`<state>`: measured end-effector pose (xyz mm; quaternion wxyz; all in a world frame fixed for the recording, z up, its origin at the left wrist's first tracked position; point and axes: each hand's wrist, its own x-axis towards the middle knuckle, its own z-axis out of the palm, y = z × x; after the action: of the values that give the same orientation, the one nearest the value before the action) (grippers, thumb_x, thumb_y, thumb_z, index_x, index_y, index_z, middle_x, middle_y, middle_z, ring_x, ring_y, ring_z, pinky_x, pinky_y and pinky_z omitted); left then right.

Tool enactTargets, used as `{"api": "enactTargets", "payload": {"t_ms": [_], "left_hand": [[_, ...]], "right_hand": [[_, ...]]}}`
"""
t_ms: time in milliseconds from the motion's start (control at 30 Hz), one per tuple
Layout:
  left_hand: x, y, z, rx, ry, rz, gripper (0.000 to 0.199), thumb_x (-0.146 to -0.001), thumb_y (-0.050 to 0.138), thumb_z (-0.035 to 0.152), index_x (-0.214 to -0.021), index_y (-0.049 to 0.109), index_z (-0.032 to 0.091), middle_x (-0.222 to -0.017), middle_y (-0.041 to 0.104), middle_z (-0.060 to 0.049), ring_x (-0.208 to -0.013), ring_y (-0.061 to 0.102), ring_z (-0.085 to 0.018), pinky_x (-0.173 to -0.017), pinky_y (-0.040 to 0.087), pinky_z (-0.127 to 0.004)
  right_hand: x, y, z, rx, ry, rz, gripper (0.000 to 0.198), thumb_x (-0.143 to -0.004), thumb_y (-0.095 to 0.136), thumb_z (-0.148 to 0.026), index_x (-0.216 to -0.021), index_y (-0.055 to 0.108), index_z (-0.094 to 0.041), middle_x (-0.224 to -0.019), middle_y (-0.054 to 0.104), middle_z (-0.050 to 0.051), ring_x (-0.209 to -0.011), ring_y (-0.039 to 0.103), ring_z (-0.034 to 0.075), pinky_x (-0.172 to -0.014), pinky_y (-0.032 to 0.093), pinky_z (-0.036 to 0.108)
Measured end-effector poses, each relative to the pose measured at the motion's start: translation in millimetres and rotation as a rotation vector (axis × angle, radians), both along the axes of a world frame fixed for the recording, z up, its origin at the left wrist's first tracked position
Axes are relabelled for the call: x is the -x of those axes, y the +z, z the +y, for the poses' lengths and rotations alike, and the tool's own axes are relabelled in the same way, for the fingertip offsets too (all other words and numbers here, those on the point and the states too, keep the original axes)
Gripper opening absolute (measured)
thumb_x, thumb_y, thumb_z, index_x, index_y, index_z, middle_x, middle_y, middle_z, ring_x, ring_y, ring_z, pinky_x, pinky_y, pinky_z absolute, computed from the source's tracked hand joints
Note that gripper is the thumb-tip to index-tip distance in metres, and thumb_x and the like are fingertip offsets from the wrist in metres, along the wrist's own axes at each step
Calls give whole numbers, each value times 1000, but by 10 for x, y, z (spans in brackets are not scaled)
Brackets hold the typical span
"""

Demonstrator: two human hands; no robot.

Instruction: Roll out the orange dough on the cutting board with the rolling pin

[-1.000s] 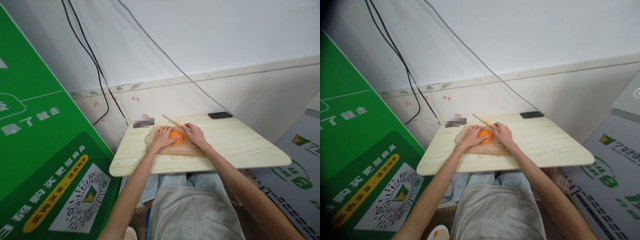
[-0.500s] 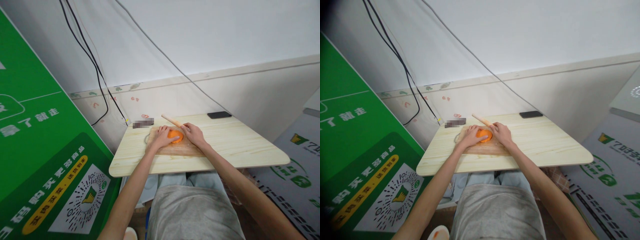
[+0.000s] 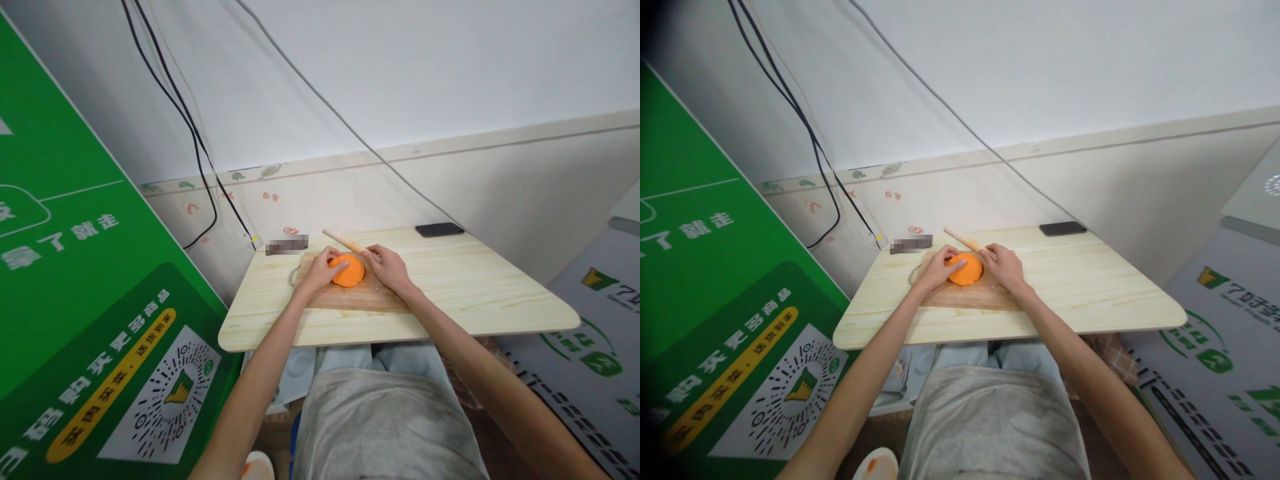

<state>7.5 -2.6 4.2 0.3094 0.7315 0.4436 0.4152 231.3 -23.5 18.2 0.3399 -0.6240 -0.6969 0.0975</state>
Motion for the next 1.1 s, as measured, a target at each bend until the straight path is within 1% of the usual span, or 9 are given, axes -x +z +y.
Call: {"api": "enactTargets", "payload": {"t_ms": [167,267,367,467,533,667,833,933,1100], "left_hand": [[-4,9,33,6,-61,-256,35,-83,81,47,-98,65,19,-95,73,-4,-91,70,-20,-81,55,-30],[-40,23,2,38,-89,-367,40,-78,85,49,-98,70,18,-96,75,-6,-91,71,-21,-81,55,-31],[-95,18,-27,83,-120,-431,42,-76,87,50,-99,74,18,-101,77,-8,-94,72,-22,-86,56,-34],[-140,-5,-29,126,-141,-470,43,-72,90,49,-98,76,17,-103,78,-9,-94,72,-22,-87,56,-34],[-156,-21,-21,162,-145,-504,47,-69,93,48,-99,75,16,-100,78,-8,-91,72,-21,-83,56,-32],[-168,-41,-11,207,-140,-539,54,-64,96,52,-97,73,15,-89,76,-6,-81,70,-19,-75,55,-30],[-173,-63,-6,164,-132,-519,54,-65,94,54,-96,72,16,-86,75,-4,-78,68,-17,-70,53,-27],[-169,-78,11,148,-135,-506,51,-68,93,53,-95,72,16,-85,75,-4,-77,68,-17,-70,52,-27],[-166,-91,48,130,-120,-496,42,-70,91,49,-93,77,16,-90,77,-7,-83,69,-20,-79,55,-32]], "right_hand": [[-5,-21,16,-22,38,70,36,-105,51,-47,-127,69,-25,-109,79,8,-98,72,27,-79,49,33],[-12,-68,42,-91,99,166,34,-107,43,-39,-130,66,-27,-108,72,7,-87,70,23,-80,51,34],[-19,-132,80,-144,123,238,33,-107,43,-36,-120,71,-28,-112,63,8,-86,67,22,-83,54,36],[-14,-178,109,-154,145,305,29,-103,47,-34,-111,75,-28,-111,58,8,-96,65,23,-87,56,37],[0,-185,116,-147,192,336,31,-102,47,-32,-106,77,-28,-113,56,8,-105,63,24,-94,56,39],[24,-172,109,-118,257,376,30,-101,50,-38,-105,79,-29,-110,58,6,-119,59,25,-114,46,43],[16,-190,101,-114,235,396,27,-91,67,-51,-96,79,-28,-108,56,5,-112,60,25,-114,45,44],[15,-207,106,-100,254,405,28,-92,67,-52,-93,79,-27,-110,55,5,-113,60,25,-116,42,44],[18,-209,116,-103,285,428,25,-91,69,-51,-94,79,-27,-111,53,4,-116,59,25,-117,41,43]]}}
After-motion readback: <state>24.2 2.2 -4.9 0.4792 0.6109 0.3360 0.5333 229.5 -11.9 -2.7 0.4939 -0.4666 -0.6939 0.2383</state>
